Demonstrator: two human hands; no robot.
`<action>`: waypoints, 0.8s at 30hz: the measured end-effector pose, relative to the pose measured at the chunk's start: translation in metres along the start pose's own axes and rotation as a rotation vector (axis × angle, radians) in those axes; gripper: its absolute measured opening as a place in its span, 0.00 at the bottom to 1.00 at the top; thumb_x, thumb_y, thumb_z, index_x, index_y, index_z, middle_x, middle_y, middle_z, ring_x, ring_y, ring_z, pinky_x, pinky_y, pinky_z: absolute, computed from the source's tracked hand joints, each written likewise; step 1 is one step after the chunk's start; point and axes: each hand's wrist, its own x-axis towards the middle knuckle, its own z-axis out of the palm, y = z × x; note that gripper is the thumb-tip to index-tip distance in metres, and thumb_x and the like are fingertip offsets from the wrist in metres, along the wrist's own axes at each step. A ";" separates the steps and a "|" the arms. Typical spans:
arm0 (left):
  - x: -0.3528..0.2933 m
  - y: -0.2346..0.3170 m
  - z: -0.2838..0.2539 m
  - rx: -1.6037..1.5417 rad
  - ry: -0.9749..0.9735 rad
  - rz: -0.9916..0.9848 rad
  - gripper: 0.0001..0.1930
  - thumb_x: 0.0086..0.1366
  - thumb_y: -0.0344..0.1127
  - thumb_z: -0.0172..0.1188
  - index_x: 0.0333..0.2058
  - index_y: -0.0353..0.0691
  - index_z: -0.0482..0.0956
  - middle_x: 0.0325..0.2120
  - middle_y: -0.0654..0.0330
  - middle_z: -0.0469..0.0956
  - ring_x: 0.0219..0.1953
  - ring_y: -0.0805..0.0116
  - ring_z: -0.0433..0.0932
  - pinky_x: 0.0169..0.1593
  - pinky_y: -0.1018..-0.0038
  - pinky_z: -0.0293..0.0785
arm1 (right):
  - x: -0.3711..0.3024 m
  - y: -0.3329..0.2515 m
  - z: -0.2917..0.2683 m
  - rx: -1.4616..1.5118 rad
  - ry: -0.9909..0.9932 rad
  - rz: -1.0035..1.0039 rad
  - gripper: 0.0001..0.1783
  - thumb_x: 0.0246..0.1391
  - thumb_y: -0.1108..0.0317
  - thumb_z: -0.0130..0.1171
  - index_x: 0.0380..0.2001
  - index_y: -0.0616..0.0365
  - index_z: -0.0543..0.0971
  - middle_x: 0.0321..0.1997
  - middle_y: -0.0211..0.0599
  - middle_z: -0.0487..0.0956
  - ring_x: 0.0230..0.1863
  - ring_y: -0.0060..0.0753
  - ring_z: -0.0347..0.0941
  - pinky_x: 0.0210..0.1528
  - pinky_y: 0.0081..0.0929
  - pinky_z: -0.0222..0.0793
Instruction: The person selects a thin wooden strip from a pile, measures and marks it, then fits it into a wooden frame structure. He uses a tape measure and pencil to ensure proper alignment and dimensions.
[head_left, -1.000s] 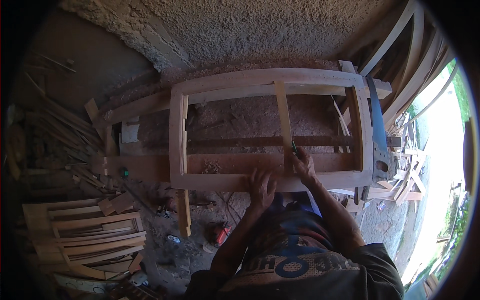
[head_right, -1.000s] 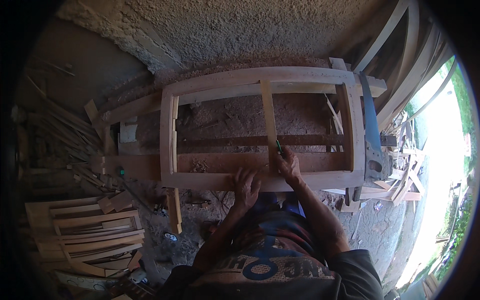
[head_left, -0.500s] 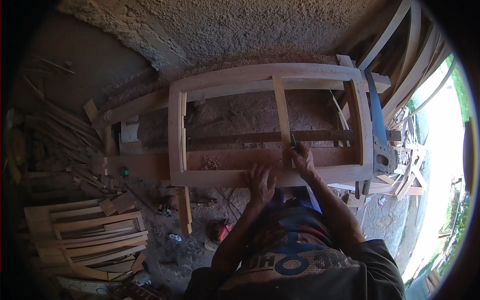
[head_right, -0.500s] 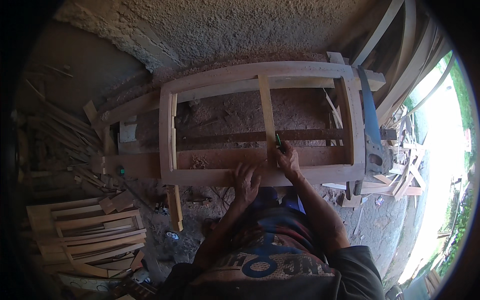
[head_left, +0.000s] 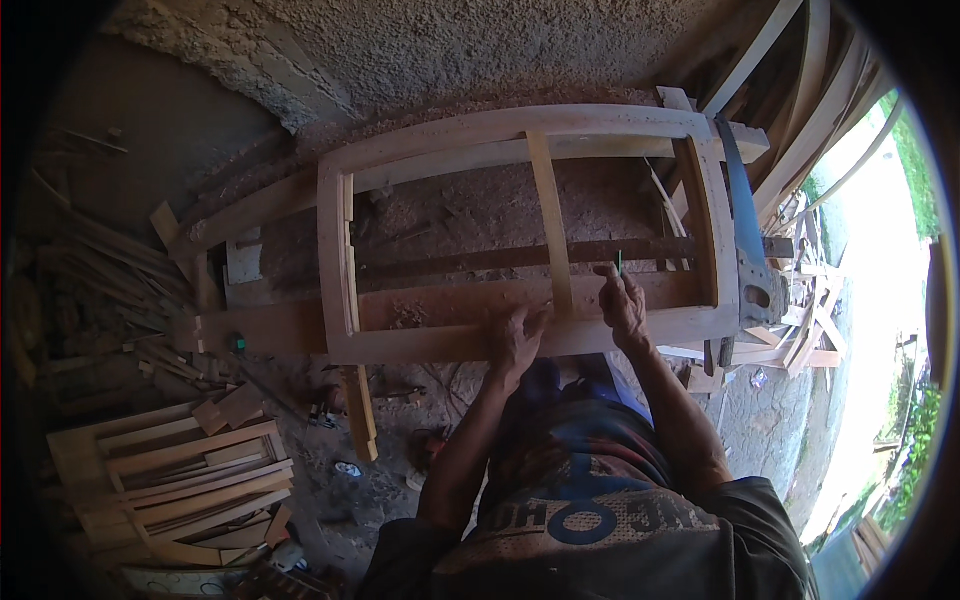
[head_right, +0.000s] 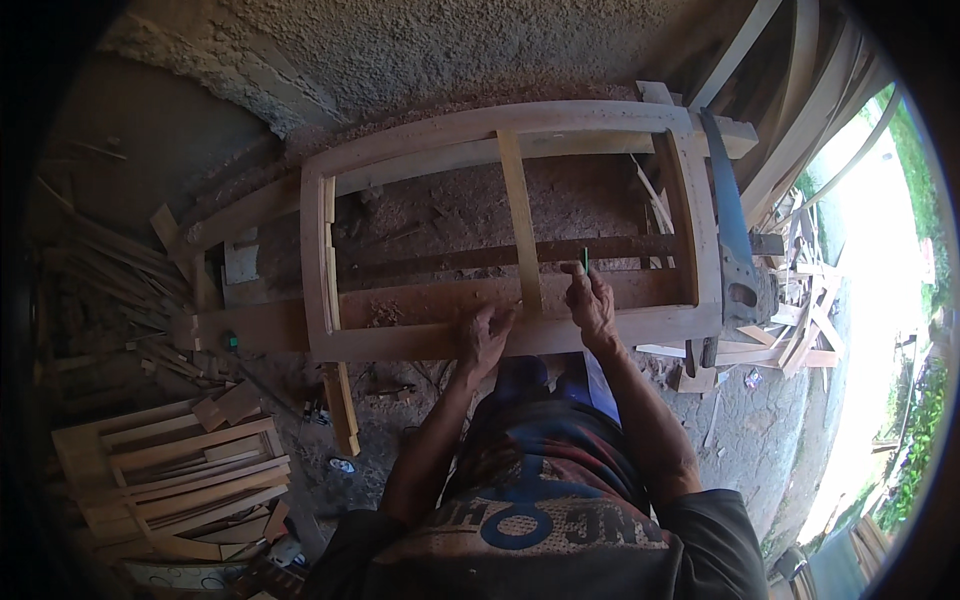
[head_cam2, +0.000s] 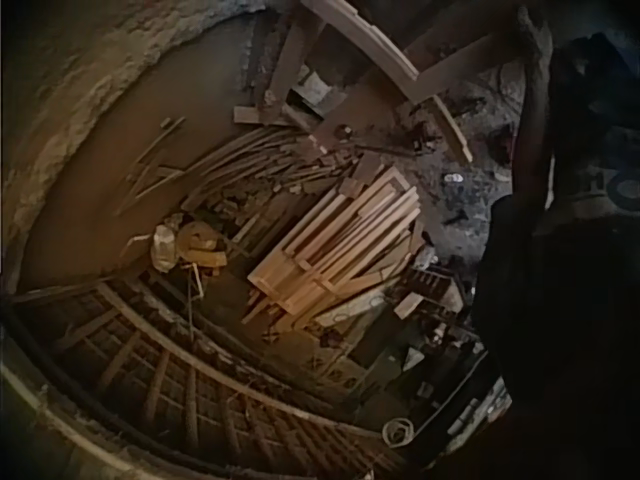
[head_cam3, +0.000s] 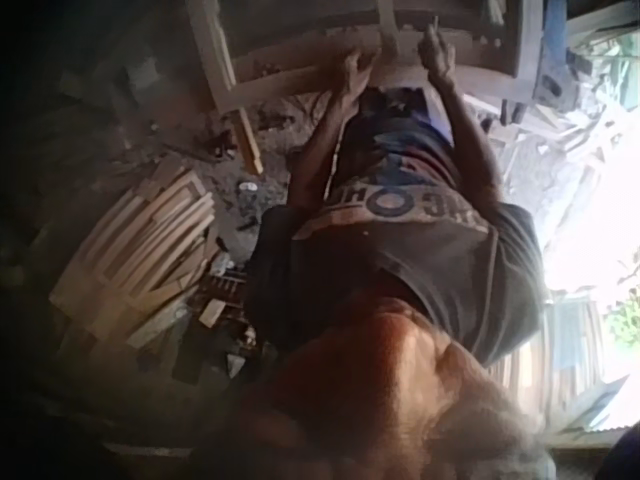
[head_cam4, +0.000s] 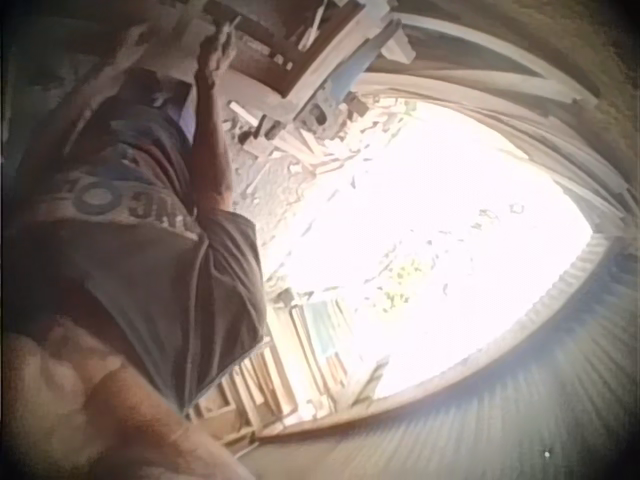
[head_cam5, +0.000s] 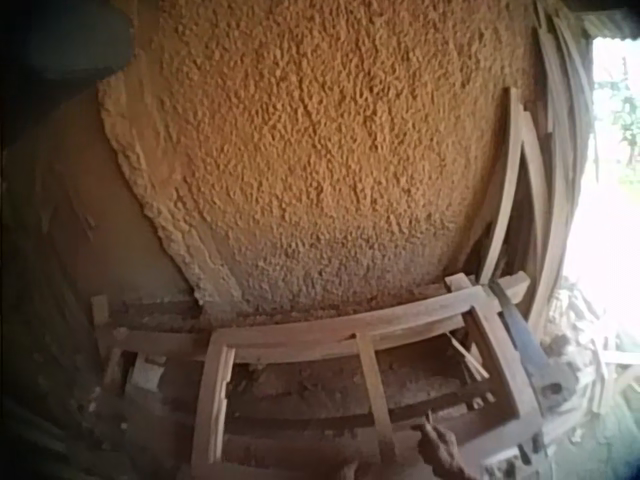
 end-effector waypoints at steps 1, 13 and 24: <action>0.008 0.008 -0.001 -0.045 -0.047 -0.018 0.16 0.65 0.42 0.64 0.45 0.37 0.81 0.34 0.56 0.83 0.37 0.60 0.81 0.48 0.63 0.72 | -0.006 -0.004 -0.009 -0.058 -0.015 -0.041 0.23 0.69 0.50 0.50 0.49 0.61 0.78 0.17 0.19 0.65 0.16 0.10 0.55 0.18 0.17 0.48; 0.031 -0.006 0.023 -0.263 -0.214 -0.161 0.14 0.64 0.38 0.64 0.43 0.34 0.83 0.29 0.61 0.83 0.30 0.75 0.78 0.34 0.74 0.73 | -0.065 0.007 -0.046 -0.695 -0.248 -0.656 0.08 0.57 0.70 0.65 0.36 0.59 0.76 0.26 0.40 0.76 0.27 0.32 0.73 0.32 0.32 0.69; 0.033 0.001 0.018 -0.368 -0.266 -0.173 0.13 0.68 0.35 0.62 0.45 0.31 0.82 0.32 0.63 0.83 0.33 0.80 0.75 0.37 0.77 0.72 | -0.057 -0.004 -0.041 -0.578 -0.436 -0.526 0.11 0.55 0.67 0.66 0.40 0.57 0.81 0.32 0.43 0.82 0.36 0.48 0.81 0.39 0.39 0.75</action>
